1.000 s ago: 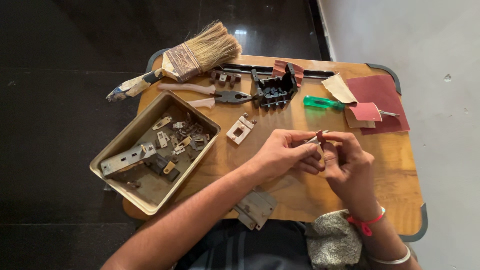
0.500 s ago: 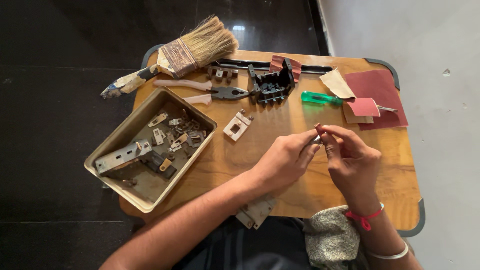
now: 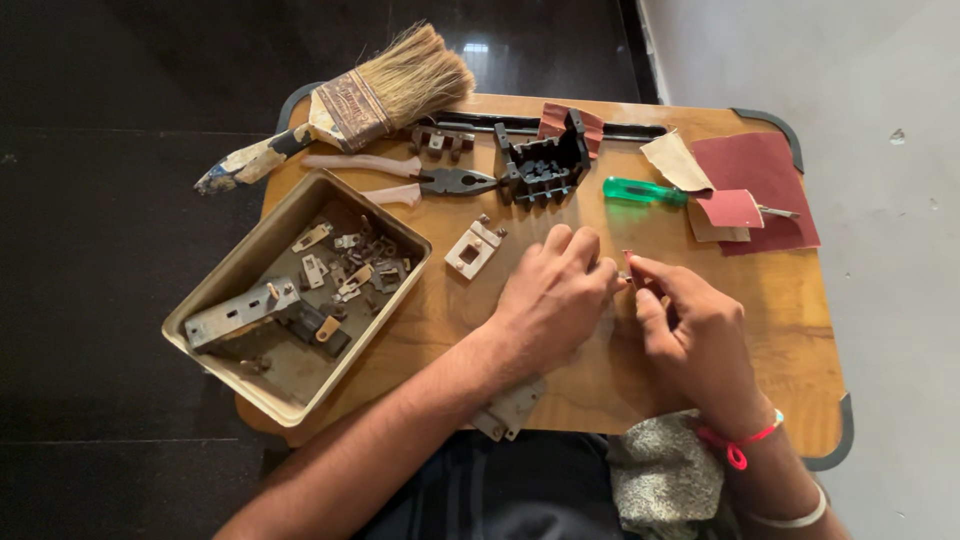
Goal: The person cleans various metal mechanical components by wiping them with a cloth and using sandpaper to rub their surfaces.
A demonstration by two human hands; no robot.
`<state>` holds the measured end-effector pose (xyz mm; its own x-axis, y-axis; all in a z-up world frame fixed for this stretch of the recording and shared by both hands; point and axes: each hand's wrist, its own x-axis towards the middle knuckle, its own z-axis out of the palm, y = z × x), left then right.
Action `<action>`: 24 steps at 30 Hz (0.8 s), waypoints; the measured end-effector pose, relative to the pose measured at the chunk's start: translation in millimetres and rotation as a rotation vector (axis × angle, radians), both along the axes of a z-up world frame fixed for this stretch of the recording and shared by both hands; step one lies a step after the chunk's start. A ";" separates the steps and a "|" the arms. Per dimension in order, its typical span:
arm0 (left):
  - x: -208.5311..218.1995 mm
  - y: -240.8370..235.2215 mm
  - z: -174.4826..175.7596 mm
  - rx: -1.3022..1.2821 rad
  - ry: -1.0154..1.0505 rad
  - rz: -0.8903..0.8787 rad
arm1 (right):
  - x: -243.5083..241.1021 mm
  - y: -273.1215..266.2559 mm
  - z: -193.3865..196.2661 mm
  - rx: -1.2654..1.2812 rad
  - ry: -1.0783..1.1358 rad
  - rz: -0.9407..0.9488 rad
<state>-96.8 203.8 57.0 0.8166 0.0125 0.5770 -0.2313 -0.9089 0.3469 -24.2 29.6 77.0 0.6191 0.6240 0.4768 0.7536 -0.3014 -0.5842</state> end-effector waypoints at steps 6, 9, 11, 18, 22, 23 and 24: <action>-0.2 7.2 -9.0 -0.069 0.036 -0.053 | -5.9 2.4 11.5 -0.194 0.008 -0.046; 4.7 6.1 -15.6 -0.057 0.069 -0.058 | -6.4 0.9 10.3 -0.220 0.000 -0.039; 5.2 5.2 -19.1 -0.105 0.047 -0.063 | -7.7 0.3 6.3 -0.164 -0.010 -0.048; 3.9 2.7 -18.0 -0.192 0.026 -0.070 | -11.7 -6.1 3.0 -0.080 -0.019 -0.122; 4.8 3.0 -20.9 -0.270 -0.024 -0.094 | -10.8 -1.7 -2.4 -0.074 -0.120 -0.048; 4.6 3.5 -21.9 -0.277 -0.014 -0.105 | -11.2 -1.5 -3.8 -0.066 -0.113 -0.068; 4.7 3.9 -22.9 -0.285 -0.006 -0.116 | -11.5 -1.7 -4.6 -0.059 -0.108 -0.086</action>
<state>-92.1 207.7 34.1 0.8187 0.0813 0.5684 -0.3303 -0.7430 0.5822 -35.7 27.9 72.4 0.6186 0.6001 0.5072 0.7810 -0.3990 -0.4805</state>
